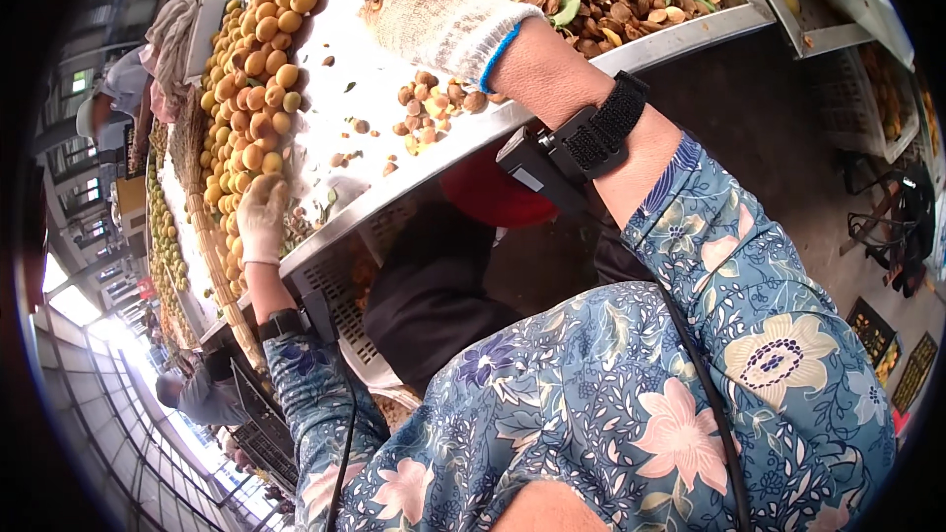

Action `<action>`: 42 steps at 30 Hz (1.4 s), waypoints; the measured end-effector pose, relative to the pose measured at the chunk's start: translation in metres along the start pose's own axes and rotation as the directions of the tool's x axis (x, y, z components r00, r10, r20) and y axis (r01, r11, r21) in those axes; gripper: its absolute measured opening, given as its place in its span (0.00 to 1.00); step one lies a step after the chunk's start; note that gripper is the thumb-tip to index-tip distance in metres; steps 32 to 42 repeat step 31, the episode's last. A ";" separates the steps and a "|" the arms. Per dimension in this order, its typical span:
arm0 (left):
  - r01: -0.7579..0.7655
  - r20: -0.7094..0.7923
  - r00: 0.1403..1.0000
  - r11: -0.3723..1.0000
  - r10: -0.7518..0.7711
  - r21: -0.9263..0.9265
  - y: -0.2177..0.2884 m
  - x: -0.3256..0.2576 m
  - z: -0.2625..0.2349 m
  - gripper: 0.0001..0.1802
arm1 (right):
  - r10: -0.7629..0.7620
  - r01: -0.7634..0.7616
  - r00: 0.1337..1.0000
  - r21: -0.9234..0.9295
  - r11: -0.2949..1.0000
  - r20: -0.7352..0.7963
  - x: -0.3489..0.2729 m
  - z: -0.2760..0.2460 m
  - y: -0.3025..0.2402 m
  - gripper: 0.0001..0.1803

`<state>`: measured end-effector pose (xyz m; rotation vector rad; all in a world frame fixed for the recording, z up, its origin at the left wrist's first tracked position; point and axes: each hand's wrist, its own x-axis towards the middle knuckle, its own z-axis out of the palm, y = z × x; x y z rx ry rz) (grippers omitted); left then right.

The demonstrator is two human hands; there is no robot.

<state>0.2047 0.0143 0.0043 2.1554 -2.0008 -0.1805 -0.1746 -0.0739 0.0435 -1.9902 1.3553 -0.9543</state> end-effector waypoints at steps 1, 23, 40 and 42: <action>-0.116 -0.031 0.993 0.993 0.116 0.001 -0.003 0.005 0.012 0.12 | -0.027 0.027 1.000 -0.006 1.000 0.005 0.000 0.002 -0.002 0.10; 0.232 0.052 0.956 0.848 -0.290 0.476 0.005 0.057 0.035 0.15 | -0.026 0.027 0.999 -0.042 0.999 0.023 0.002 0.002 0.005 0.10; 0.114 0.108 0.985 0.973 -0.138 0.200 -0.006 0.032 0.026 0.13 | -0.131 0.125 0.989 -0.092 0.988 -0.063 0.004 0.015 0.017 0.11; 0.114 0.108 0.985 0.973 -0.138 0.200 -0.006 0.032 0.026 0.13 | -0.131 0.125 0.989 -0.092 0.988 -0.063 0.004 0.015 0.017 0.11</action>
